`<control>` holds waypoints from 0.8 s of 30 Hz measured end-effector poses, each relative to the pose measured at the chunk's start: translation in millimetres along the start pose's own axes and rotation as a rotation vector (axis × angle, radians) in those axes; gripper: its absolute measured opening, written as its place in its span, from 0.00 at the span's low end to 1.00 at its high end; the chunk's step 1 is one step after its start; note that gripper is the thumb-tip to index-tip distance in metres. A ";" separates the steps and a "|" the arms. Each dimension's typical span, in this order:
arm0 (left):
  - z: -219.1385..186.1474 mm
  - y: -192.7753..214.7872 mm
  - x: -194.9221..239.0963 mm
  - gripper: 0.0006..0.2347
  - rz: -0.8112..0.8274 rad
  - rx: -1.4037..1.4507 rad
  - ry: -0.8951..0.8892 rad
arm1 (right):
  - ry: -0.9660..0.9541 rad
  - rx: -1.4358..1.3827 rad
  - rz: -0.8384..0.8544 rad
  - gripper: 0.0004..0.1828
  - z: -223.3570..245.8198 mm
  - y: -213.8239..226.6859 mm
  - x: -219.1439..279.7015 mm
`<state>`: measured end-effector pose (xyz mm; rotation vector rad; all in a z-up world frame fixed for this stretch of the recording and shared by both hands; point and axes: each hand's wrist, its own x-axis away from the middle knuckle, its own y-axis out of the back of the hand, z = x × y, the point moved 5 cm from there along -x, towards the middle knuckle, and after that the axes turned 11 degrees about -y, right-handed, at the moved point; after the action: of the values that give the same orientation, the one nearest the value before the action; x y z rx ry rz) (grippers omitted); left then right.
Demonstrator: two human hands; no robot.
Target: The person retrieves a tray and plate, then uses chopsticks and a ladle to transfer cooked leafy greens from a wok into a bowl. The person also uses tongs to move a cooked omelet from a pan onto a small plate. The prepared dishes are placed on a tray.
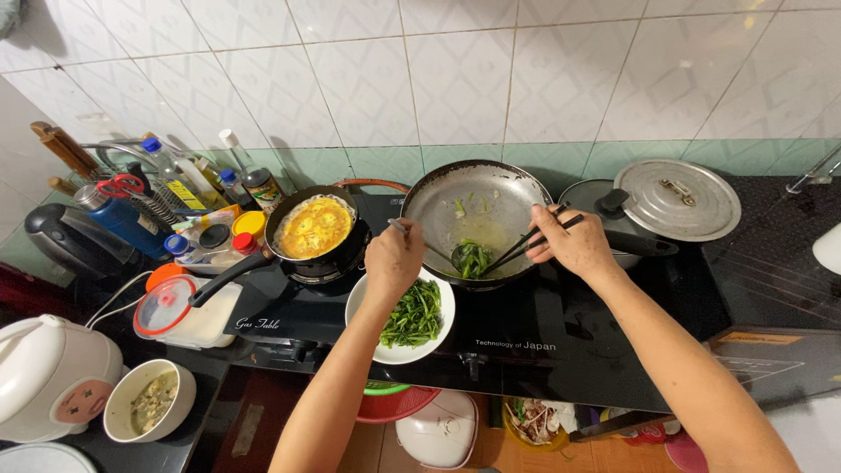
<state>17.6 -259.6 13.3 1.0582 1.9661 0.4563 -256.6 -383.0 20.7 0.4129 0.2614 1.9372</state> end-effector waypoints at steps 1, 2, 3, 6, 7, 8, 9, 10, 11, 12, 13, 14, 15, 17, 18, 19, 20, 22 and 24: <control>6.9 1.1 1.7 0.13 -0.012 0.027 0.016 | 0.002 -0.011 -0.023 0.26 2.9 -0.9 1.4; 14.1 2.4 4.1 0.13 -0.025 0.055 0.032 | 0.004 -0.023 -0.046 0.26 5.1 -0.9 2.8; 20.9 2.6 6.2 0.14 -0.038 0.083 0.050 | 0.010 -0.033 -0.060 0.26 6.7 -0.2 4.9; 41.0 -2.8 9.9 0.14 -0.049 0.210 0.175 | 0.036 -0.045 -0.101 0.26 10.0 3.9 9.9; 45.5 -4.7 12.1 0.13 -0.059 0.235 0.199 | 0.049 -0.038 -0.113 0.26 10.4 5.0 11.5; 49.0 -7.3 14.0 0.13 -0.069 0.261 0.223 | 0.063 -0.030 -0.125 0.26 10.7 5.2 12.7; 52.2 -8.8 15.0 0.13 -0.079 0.286 0.246 | 0.078 -0.040 -0.117 0.26 11.3 3.9 13.1; 55.6 -9.4 16.1 0.13 -0.106 0.349 0.278 | 0.093 -0.050 -0.108 0.25 11.6 2.2 13.3; 58.6 -9.5 17.2 0.13 -0.130 0.411 0.307 | 0.108 -0.063 -0.101 0.24 11.3 -0.5 13.5; 61.2 -9.2 18.6 0.13 -0.154 0.474 0.337 | 0.124 -0.043 -0.101 0.24 11.1 -3.0 13.9; 61.8 -7.1 18.6 0.13 -0.174 0.515 0.326 | 0.141 -0.024 -0.100 0.23 11.5 -4.9 14.1; 62.2 -3.8 18.6 0.13 -0.193 0.555 0.315 | 0.159 -0.004 -0.099 0.22 12.4 -6.9 14.3; 62.1 0.4 20.0 0.13 -0.214 0.595 0.306 | 0.168 -0.014 -0.085 0.22 13.6 -10.5 14.0; 60.5 11.1 23.0 0.14 -0.234 0.580 0.313 | 0.189 -0.034 -0.053 0.21 18.3 -18.6 14.0; 58.4 18.2 24.8 0.14 -0.246 0.572 0.317 | 0.207 -0.004 -0.054 0.21 22.0 -22.1 15.4; 56.0 26.9 26.0 0.14 -0.254 0.548 0.329 | 0.228 0.026 -0.054 0.20 27.4 -25.8 16.8; 53.0 36.7 27.5 0.14 -0.262 0.524 0.341 | 0.249 0.055 -0.054 0.20 33.2 -29.4 18.9; 45.4 58.9 34.4 0.14 -0.292 0.517 0.345 | 0.341 -0.015 -0.013 0.18 45.4 -36.4 29.0; 37.9 85.8 43.3 0.14 -0.340 0.549 0.324 | 0.415 -0.045 0.021 0.17 56.0 -44.9 40.6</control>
<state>79.1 -177.3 24.2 0.9798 2.5897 -0.1212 -210.5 -328.5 62.1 -0.0220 0.4811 2.0330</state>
